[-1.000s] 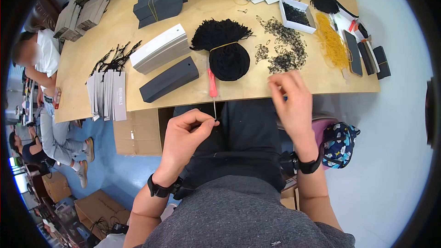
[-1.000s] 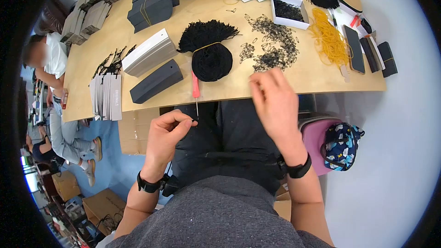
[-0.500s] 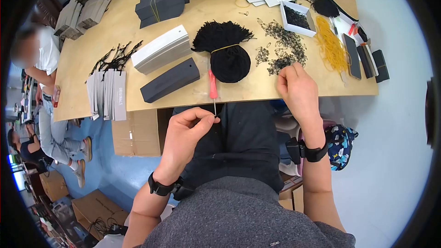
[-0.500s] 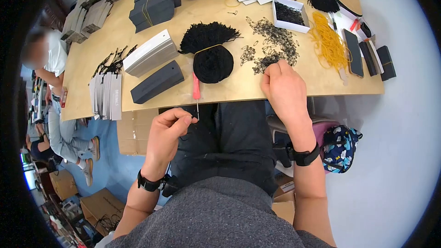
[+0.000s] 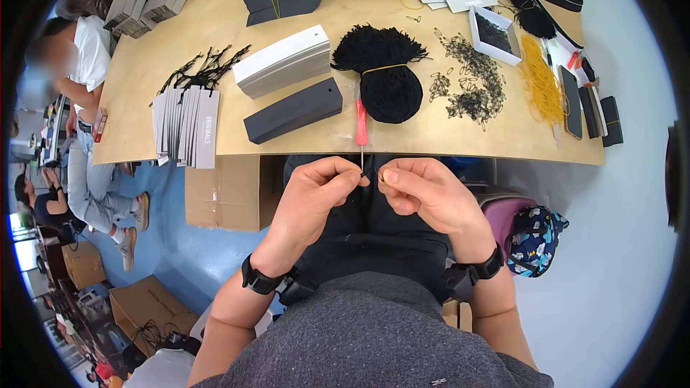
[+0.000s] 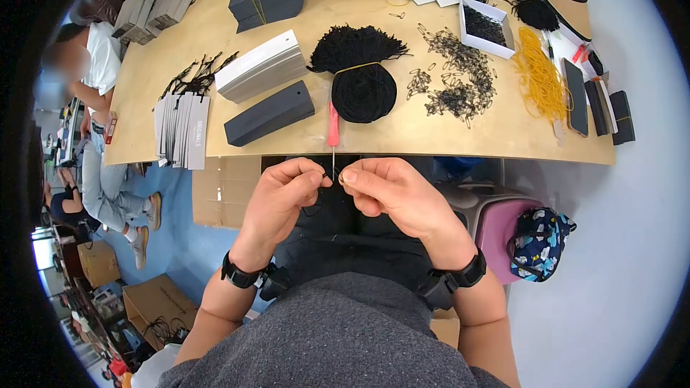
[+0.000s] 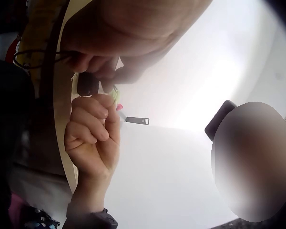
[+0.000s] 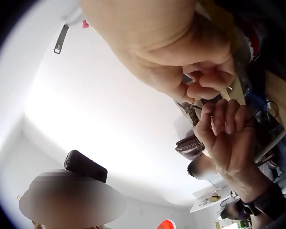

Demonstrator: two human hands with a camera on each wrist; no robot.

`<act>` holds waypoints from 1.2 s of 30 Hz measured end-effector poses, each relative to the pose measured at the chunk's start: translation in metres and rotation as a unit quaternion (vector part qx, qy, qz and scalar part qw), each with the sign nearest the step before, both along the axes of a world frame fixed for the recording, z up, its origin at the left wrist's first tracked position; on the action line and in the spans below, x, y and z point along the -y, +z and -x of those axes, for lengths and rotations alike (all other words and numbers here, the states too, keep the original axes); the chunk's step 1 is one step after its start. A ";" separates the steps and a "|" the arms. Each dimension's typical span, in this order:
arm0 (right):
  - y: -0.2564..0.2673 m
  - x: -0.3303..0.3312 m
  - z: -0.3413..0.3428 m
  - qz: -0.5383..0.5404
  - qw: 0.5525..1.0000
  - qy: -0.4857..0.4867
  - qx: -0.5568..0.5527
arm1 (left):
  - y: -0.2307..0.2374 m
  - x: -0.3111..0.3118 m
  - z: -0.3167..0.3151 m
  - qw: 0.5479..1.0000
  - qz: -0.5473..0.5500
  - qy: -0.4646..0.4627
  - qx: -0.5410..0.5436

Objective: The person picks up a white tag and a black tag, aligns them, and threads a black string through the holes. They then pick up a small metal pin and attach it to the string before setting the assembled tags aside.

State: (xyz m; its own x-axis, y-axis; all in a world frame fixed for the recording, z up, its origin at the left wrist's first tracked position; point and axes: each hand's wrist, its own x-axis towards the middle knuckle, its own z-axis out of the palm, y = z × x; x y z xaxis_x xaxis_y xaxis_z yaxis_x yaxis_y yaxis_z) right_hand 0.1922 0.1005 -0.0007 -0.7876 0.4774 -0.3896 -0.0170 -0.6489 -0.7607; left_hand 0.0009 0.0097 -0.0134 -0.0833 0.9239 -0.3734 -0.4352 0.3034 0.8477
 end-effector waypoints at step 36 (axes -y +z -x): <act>0.014 0.001 0.005 -0.739 0.641 -0.128 0.161 | 0.005 0.009 0.003 0.987 0.031 -0.045 0.148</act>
State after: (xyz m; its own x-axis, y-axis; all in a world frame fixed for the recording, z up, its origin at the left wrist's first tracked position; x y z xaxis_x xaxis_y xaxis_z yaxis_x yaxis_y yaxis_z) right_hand 0.1871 0.0995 0.0131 -0.6017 0.6105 0.5150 0.3344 0.7781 -0.5317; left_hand -0.0023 0.0005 -0.0086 0.1196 0.8970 -0.4256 -0.6307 0.3997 0.6652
